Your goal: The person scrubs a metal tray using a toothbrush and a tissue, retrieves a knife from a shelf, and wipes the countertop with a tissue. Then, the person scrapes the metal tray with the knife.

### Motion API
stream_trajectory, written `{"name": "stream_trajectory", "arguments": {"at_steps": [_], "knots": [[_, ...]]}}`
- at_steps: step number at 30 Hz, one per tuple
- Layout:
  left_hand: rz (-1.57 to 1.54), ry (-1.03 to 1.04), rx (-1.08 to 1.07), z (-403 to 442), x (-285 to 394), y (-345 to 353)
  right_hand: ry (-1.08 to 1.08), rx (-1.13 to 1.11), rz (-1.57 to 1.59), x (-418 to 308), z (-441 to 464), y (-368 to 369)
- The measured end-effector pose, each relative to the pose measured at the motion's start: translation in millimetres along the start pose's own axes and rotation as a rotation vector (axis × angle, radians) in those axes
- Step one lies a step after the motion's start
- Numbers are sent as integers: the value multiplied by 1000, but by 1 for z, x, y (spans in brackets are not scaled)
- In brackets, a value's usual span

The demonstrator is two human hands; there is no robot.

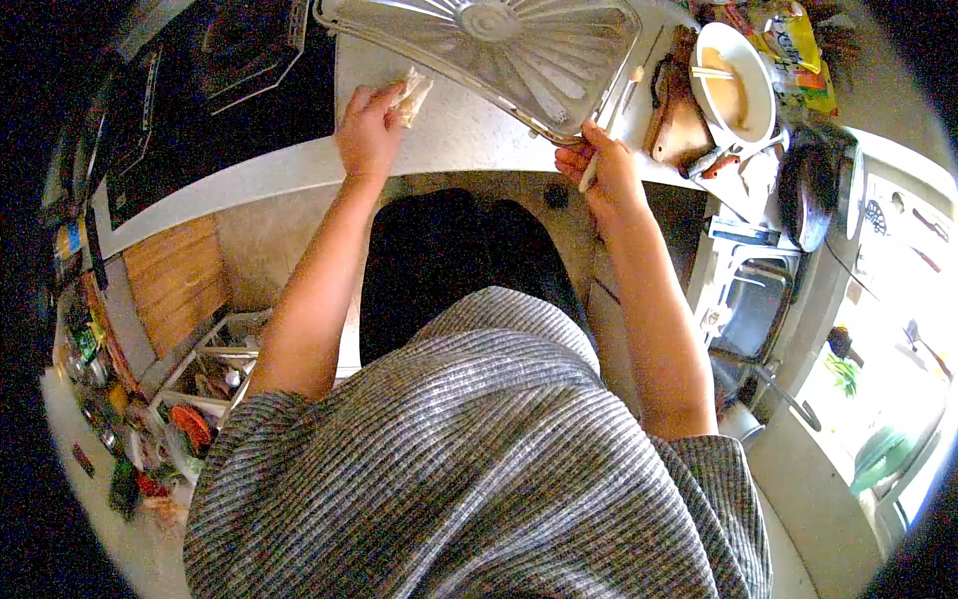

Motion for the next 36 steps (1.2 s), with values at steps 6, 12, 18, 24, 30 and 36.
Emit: {"name": "stream_trajectory", "arguments": {"at_steps": [6,12,18,24,30,36], "knots": [[136,120,-147,-3,20,6,6,-7,-15,-1,-1,3],[60,-72,-13,16,-13,5,19,16,-36,0,1,3],[24,-80,-232,9,19,65,19,-14,-34,1,3,-1],[36,445,-302,-41,54,43,28,-31,-39,2,6,-1],[220,38,-33,46,-17,28,31,-24,-57,5,6,-2],[-76,133,-369,-25,96,84,46,-15,-58,4,8,-2]]}}
Point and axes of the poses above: each hand's wrist, its own z-axis towards the middle knuckle, its own y-axis out of the palm, x = y × z, the point moved 6 cm from there along z, towards the middle knuckle, and after that the axes turned 14 degrees about -x, right-handed, at the moved point
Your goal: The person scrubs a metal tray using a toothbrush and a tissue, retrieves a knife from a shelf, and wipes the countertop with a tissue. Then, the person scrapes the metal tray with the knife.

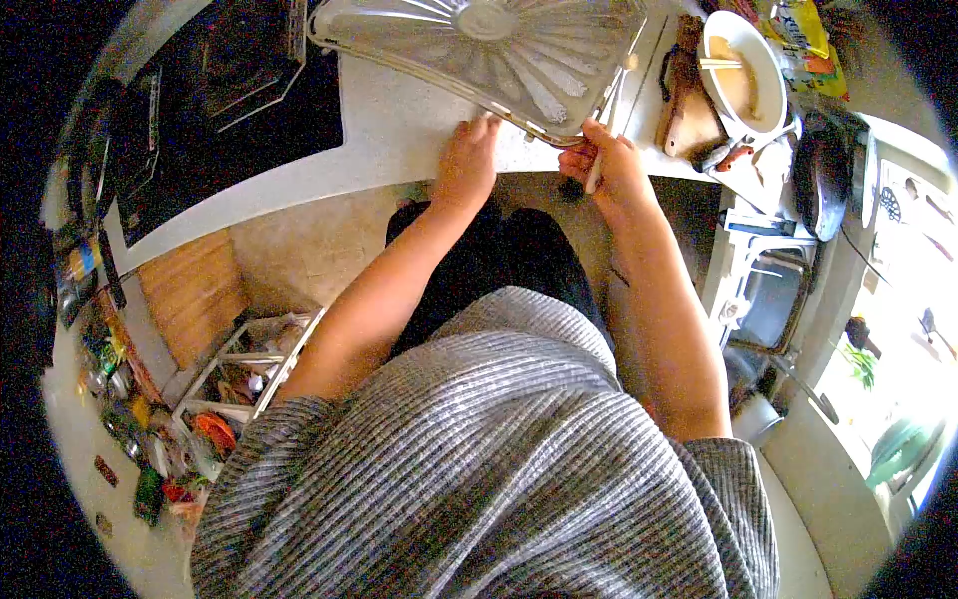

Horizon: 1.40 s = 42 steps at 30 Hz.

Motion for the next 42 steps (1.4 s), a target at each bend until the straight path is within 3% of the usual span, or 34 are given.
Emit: {"name": "stream_trajectory", "arguments": {"at_steps": [3,4,5,6,8,11,14,15,18,19,22,24,28,32,33,34,38,39,42], "knots": [[-3,319,55,-9,-27,-20,-9,-8,1,-1,-2,1],[113,132,190,0,-80,-17,-16,-18,3,-3,0,3],[100,143,348,2,-99,-70,-27,-22,5,-2,-1,4],[204,-175,126,19,-145,-85,-21,-11,10,0,-2,2],[189,-156,380,32,-152,-137,0,2,9,0,-2,3],[193,-125,553,55,-155,-93,-12,-8,11,-4,-6,9],[174,8,457,39,-86,-47,-49,-26,32,-8,-10,13],[268,-36,362,28,-65,-35,-64,-21,37,-11,-11,15],[-142,4,142,-16,-35,3,-113,-74,98,-12,-18,27],[-27,160,128,-38,-19,4,-116,-68,112,-12,-22,31],[-88,289,-56,-35,0,0,-92,-65,215,-36,-7,13],[-90,297,52,-42,-29,-16,-72,-84,247,-38,-4,13],[46,-162,272,-43,-104,-86,-49,-73,219,-27,0,10],[-90,-256,253,-32,-77,-45,-49,-66,162,-28,-3,18],[-321,-278,129,-22,-78,-18,-63,-78,145,-28,-2,19],[-268,-200,204,-22,-59,-6,-76,-94,120,-27,-1,19],[-286,-67,139,6,-18,6,-88,-163,123,-29,-1,22],[17,49,163,5,-2,4,-89,-151,122,-28,0,21],[89,126,-105,13,6,6,-93,-148,150,-25,6,12]]}}
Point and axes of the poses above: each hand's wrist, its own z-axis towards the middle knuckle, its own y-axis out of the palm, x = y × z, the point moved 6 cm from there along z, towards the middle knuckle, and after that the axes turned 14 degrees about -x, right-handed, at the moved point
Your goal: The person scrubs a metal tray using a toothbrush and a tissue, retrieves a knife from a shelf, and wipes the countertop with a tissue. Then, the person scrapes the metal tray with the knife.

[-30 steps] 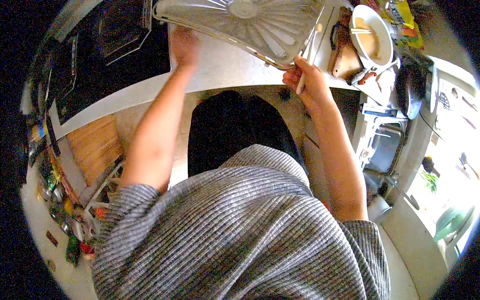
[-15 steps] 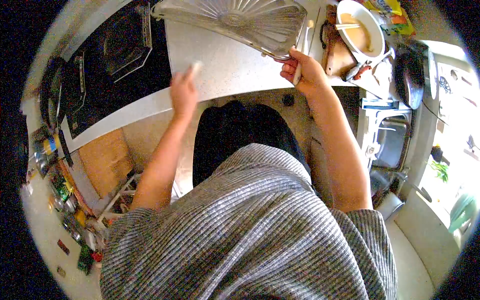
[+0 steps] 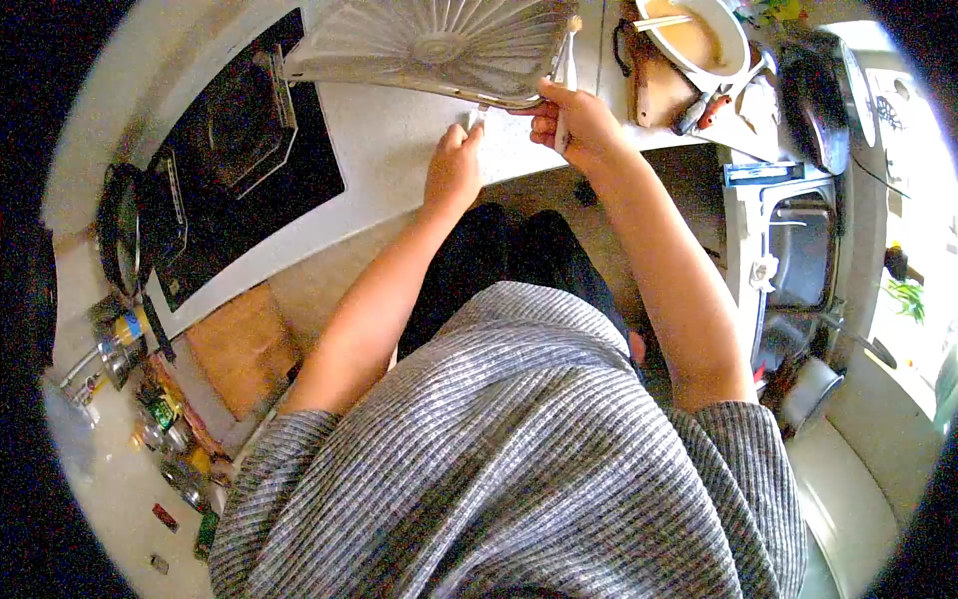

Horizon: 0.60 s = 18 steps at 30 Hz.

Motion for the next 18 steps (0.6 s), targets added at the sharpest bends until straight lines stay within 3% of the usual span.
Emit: {"name": "stream_trajectory", "arguments": {"at_steps": [2,4,6,8,11,14,15,18], "knots": [[-85,148,37,-10,-2,-12,-25,-46,56,0,2,-4],[41,172,1,-17,-12,-21,-46,68,59,-1,0,-7],[157,148,89,-24,-26,-33,-83,106,53,4,2,-16],[172,-24,80,-19,-44,-39,-97,212,-90,9,-1,-22],[154,-87,232,-6,-58,-42,-134,188,-87,25,0,-29],[127,42,126,8,-61,-23,-117,238,-84,28,-6,-28],[233,111,-57,15,-58,-11,-139,250,-89,26,-8,-28],[63,263,-301,3,-29,-14,-198,294,-94,19,-12,-24]]}}
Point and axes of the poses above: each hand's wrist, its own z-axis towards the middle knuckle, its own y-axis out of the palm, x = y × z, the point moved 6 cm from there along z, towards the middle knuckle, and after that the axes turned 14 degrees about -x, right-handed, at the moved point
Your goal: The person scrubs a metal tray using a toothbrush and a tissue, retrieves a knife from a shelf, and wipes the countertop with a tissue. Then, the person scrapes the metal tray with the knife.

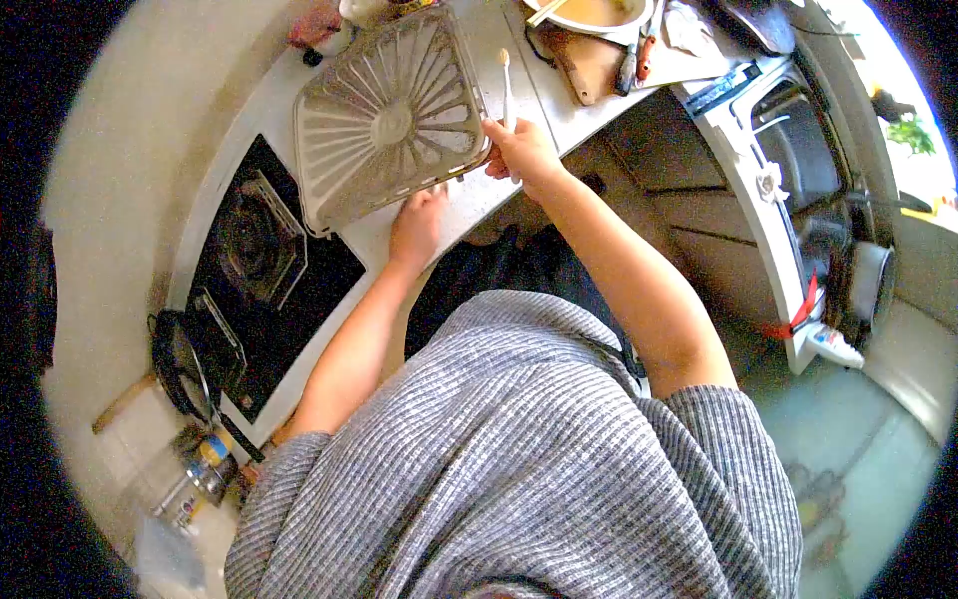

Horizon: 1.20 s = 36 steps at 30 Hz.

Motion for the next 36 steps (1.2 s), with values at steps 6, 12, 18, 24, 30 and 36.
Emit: {"name": "stream_trajectory", "arguments": {"at_steps": [6,12,18,24,30,36], "knots": [[68,193,-83,-57,-21,-29,-66,81,-146,-25,-11,13],[-109,-85,206,-88,-69,-50,-116,126,-132,-34,-24,14],[-107,-132,290,-74,-77,-60,-148,177,7,-30,-26,13],[45,-396,228,0,-97,-52,-107,242,113,-29,-32,11],[62,-33,143,44,2,-7,34,265,170,-15,-14,-24],[30,362,-52,11,33,-9,24,279,180,-8,-17,-24]]}}
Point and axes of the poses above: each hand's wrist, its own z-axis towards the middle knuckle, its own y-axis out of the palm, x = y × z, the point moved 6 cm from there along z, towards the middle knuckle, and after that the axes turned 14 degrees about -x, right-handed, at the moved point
